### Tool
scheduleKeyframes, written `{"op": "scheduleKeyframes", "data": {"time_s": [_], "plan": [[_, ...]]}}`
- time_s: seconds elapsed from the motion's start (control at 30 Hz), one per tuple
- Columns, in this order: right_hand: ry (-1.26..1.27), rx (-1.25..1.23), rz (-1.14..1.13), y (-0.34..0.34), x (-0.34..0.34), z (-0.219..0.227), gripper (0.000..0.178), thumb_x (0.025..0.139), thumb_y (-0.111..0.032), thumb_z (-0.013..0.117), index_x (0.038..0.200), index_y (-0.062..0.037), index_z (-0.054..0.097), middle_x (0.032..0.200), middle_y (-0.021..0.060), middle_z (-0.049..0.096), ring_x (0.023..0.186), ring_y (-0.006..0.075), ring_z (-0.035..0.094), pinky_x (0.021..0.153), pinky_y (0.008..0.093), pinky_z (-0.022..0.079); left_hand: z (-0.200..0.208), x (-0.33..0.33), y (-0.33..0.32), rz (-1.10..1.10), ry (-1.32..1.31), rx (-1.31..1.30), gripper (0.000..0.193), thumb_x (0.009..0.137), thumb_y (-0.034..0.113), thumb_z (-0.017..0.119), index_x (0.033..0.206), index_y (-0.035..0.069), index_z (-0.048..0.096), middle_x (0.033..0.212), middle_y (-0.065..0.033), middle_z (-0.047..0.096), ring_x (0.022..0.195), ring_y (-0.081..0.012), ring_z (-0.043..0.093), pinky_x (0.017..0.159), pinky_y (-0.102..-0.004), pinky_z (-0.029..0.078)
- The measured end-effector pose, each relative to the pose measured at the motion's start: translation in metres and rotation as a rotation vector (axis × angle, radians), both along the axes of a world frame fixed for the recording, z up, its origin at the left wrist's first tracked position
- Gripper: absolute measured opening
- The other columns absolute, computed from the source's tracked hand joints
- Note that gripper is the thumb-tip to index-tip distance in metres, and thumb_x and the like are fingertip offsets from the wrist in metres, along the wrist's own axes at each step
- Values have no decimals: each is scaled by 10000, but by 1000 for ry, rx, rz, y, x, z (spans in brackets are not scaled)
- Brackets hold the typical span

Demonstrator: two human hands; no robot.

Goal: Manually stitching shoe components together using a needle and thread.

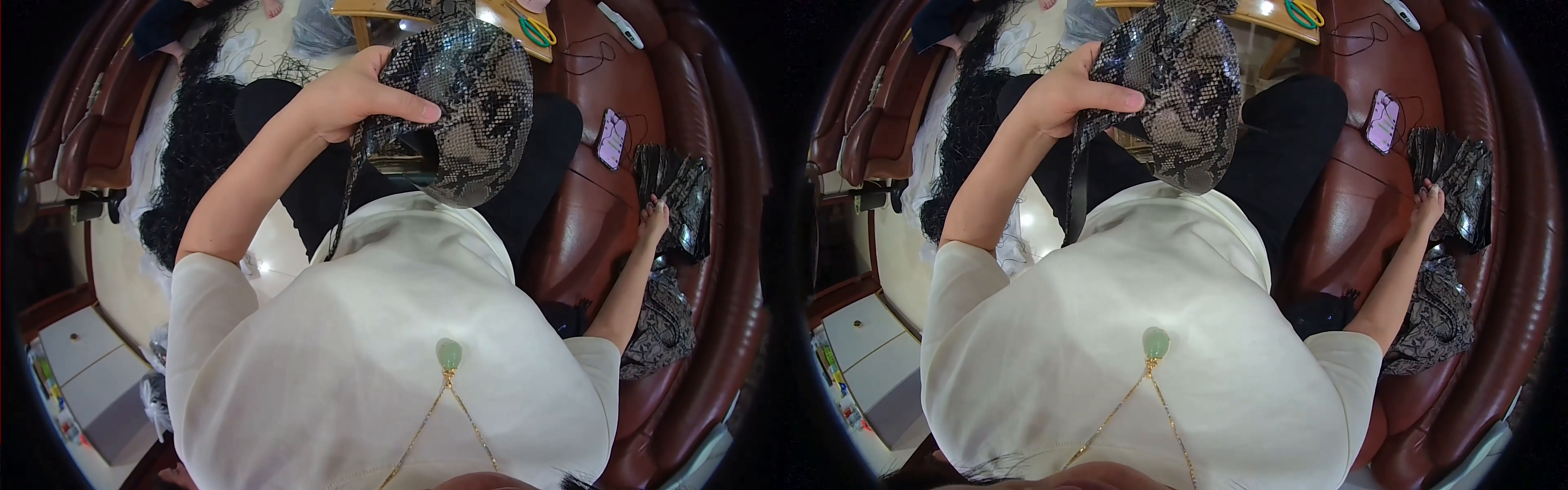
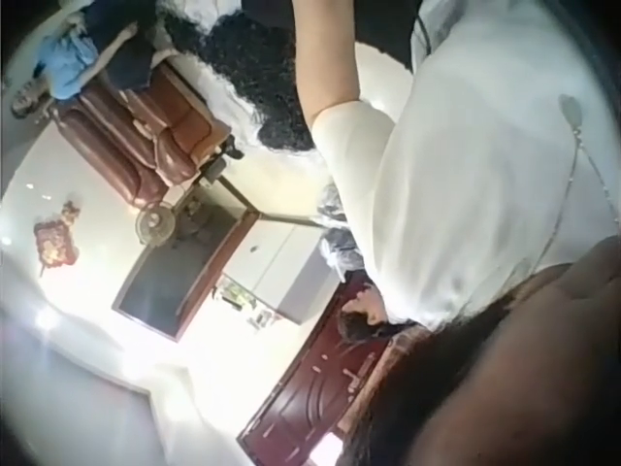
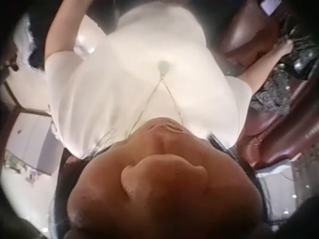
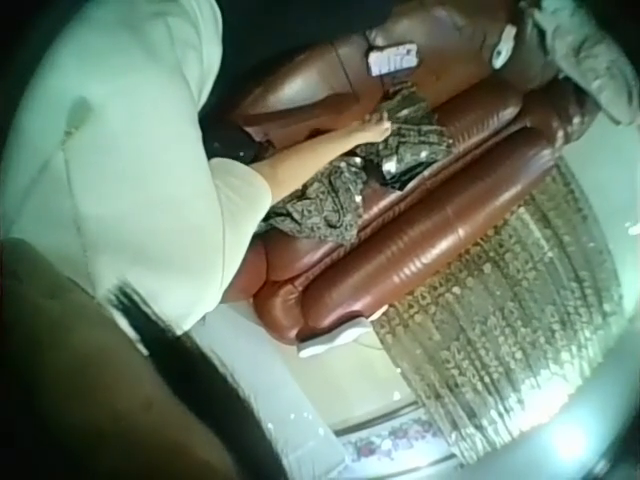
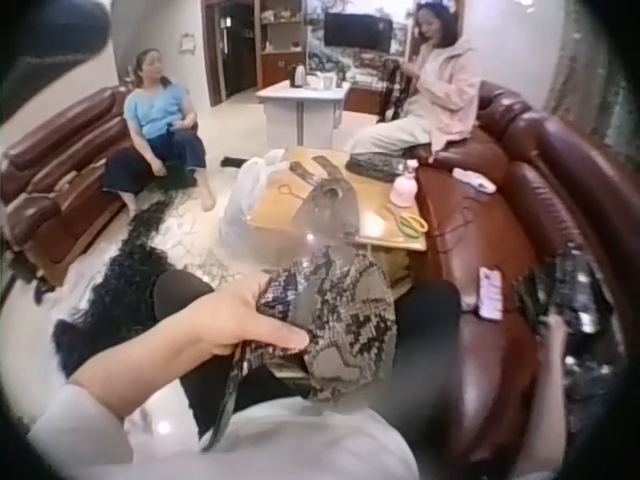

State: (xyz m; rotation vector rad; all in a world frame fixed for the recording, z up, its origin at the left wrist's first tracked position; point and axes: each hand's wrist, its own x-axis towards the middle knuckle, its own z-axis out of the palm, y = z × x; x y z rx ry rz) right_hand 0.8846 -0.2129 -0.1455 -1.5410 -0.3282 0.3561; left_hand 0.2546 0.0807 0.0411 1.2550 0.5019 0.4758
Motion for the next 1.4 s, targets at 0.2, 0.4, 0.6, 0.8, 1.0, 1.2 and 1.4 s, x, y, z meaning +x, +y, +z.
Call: {"op": "scheduleKeyframes", "data": {"time_s": [0.2,0.4,0.6,0.8,1.0,1.2,1.4], "plan": [[-181,-296,-13,11,-14,0,190,968,-180,491,1033,-35,595,905,78,645,629,142,530,513,266,421,-1,1,2,-90,-41,-51,391,682,-32,750,1054,-39,628,960,-134,700,801,-213,685,739,-301,570],[-1364,-840,-71,21,-31,-7,151,920,-163,516,1010,-56,574,901,132,627,669,334,579,569,421,471,-3,6,1,-113,-83,-105,468,652,-14,767,1089,-43,603,992,-139,694,813,-211,686,727,-274,568],[-1413,-930,-71,37,-60,-4,109,901,-178,536,918,-70,544,837,160,595,714,422,580,629,492,479,-3,7,-2,-165,-111,66,433,659,-55,753,1070,-28,623,984,-125,694,825,-190,672,771,-286,559],[-1345,-787,-205,71,-62,22,197,886,-195,529,937,-23,612,895,199,636,787,405,589,695,441,485,31,14,-39,-305,-74,723,393,620,-93,722,984,15,622,893,-83,660,730,-198,599,627,-274,497],[-492,35,396,117,-311,190,241,927,-131,486,1047,15,635,936,108,627,710,164,528,687,292,477,4,26,-62,-226,-316,1577,153,665,-48,725,782,1,639,887,-116,654,598,-207,493,524,-297,418],[-917,132,1023,98,-391,221,158,813,-58,572,879,-9,708,847,64,533,670,127,447,578,235,374,-2,23,-58,-129,-303,1597,116,676,-51,635,680,37,559,776,-65,589,575,-188,478,495,-279,409],[-1059,3,1029,99,-404,194,173,813,-86,611,916,-63,747,818,40,482,660,130,431,554,218,351,-16,17,-55,-43,-450,1629,108,663,-61,649,684,11,571,813,-101,617,582,-204,487,491,-297,421]]}}
